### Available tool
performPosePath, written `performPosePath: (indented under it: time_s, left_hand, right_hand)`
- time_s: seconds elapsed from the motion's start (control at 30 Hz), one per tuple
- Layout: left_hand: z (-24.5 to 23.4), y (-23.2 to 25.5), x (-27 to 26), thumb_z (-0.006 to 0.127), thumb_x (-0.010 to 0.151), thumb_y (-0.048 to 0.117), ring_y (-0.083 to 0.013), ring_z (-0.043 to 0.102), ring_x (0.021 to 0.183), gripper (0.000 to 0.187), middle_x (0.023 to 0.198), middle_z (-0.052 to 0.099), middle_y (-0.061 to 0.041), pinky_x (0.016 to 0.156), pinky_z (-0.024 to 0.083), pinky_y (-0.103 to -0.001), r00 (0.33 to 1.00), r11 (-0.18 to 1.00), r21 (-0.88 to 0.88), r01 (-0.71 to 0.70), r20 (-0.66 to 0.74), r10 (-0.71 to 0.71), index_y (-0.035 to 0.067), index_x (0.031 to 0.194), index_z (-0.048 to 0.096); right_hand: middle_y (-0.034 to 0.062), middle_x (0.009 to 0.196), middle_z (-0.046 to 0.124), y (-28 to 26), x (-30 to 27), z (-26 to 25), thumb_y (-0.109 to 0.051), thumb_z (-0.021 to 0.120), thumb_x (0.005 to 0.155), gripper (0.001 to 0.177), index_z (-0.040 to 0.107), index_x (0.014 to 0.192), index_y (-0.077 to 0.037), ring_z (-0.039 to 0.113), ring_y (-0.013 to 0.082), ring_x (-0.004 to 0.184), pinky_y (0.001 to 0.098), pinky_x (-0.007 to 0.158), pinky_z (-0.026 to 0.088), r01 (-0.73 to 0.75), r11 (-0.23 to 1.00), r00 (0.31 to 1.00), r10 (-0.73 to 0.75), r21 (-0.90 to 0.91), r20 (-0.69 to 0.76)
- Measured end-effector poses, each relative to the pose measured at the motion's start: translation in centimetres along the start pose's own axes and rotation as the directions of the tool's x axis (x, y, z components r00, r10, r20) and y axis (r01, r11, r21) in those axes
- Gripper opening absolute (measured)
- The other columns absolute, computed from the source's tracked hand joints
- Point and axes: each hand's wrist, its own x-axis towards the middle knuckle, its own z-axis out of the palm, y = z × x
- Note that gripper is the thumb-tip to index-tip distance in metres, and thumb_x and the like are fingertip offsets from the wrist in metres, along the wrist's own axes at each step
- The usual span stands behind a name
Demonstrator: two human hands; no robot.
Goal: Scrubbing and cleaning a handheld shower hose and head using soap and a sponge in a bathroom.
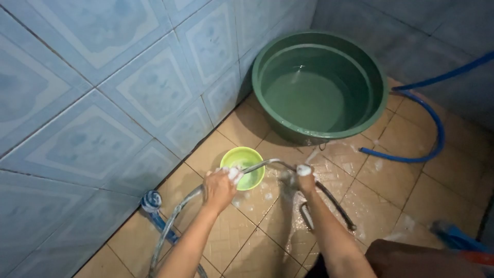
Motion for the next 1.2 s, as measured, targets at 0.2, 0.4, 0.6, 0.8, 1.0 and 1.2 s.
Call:
performPosePath:
  time_s: [0.2,0.4,0.6,0.8,1.0,1.2]
  left_hand:
    - [3.9,-3.3,-3.8,0.067,0.077,0.014,-0.0341,0.068,0.082,0.01,0.084,0.071,-0.016,0.076,0.05,-0.047,0.983,0.993,0.015,-0.119,0.145,0.116,0.006,0.078,0.072]
    - [10.8,-10.2,-12.1,0.064,0.083,0.008,-0.0315,0.069,0.087,0.008,0.088,0.071,-0.013,0.081,0.053,-0.043,0.893,0.976,0.111,-0.187,0.432,0.123,0.007,0.083,0.073]
    - [14.5,-12.7,-15.6,0.06,0.089,0.016,-0.0272,0.071,0.093,0.018,0.1,0.072,-0.009,0.082,0.055,-0.043,0.77,0.859,0.488,-0.157,0.605,-0.203,0.015,0.095,0.077]
    - [17.0,-13.1,-14.7,0.054,0.096,0.019,-0.0246,0.071,0.094,0.024,0.101,0.072,-0.007,0.079,0.055,-0.041,0.721,0.803,0.587,-0.106,0.601,-0.344,0.018,0.098,0.078]
    - [16.5,-12.7,-13.7,0.05,0.101,0.025,-0.0244,0.073,0.091,0.029,0.099,0.072,-0.008,0.075,0.057,-0.039,0.696,0.803,0.597,0.005,0.574,-0.432,0.016,0.099,0.078]
    - [17.9,-13.8,-14.3,0.05,0.1,0.021,-0.0276,0.075,0.092,0.029,0.104,0.072,-0.012,0.075,0.061,-0.04,0.697,0.816,0.564,0.13,0.533,-0.479,0.014,0.103,0.077]
  right_hand:
    - [0.014,0.097,0.079,15.5,5.0,13.3,-0.019,0.065,0.091,0.029,0.068,0.117,-0.007,0.075,0.0282,0.105,0.038,0.115,0.05,0.206,0.915,0.961,-0.123,0.348,-0.246]
    - [0.022,0.093,0.068,8.6,-1.7,6.2,-0.03,0.081,0.078,0.082,0.034,0.13,0.012,0.07,0.035,0.087,0.0413,0.077,0.057,0.143,0.907,0.955,-0.021,0.395,-0.296]
    - [0.0112,0.088,0.07,-0.5,-5.0,5.8,-0.041,0.067,0.097,0.043,0.066,0.121,-0.005,0.068,0.0275,0.072,0.0405,0.06,0.056,-0.15,0.944,0.986,0.166,0.295,-0.03]
    - [0.0116,0.08,0.063,-12.0,-12.4,9.7,-0.029,0.068,0.094,0.043,0.065,0.126,0.0,0.059,0.0239,0.065,0.0391,0.053,0.052,0.354,0.91,0.915,-0.29,0.215,-0.282]
    - [0.0149,0.095,0.07,-3.0,-8.0,19.1,-0.019,0.054,0.105,0.027,0.071,0.112,0.001,0.066,0.0276,0.084,0.0413,0.069,0.054,-0.016,0.44,0.999,0.034,0.898,0.001]
    - [0.0144,0.094,0.071,17.3,3.9,17.2,-0.017,0.061,0.09,0.02,0.07,0.103,-0.004,0.068,0.0303,0.085,0.0446,0.075,0.054,-0.075,0.964,0.935,-0.021,-0.254,-0.355]
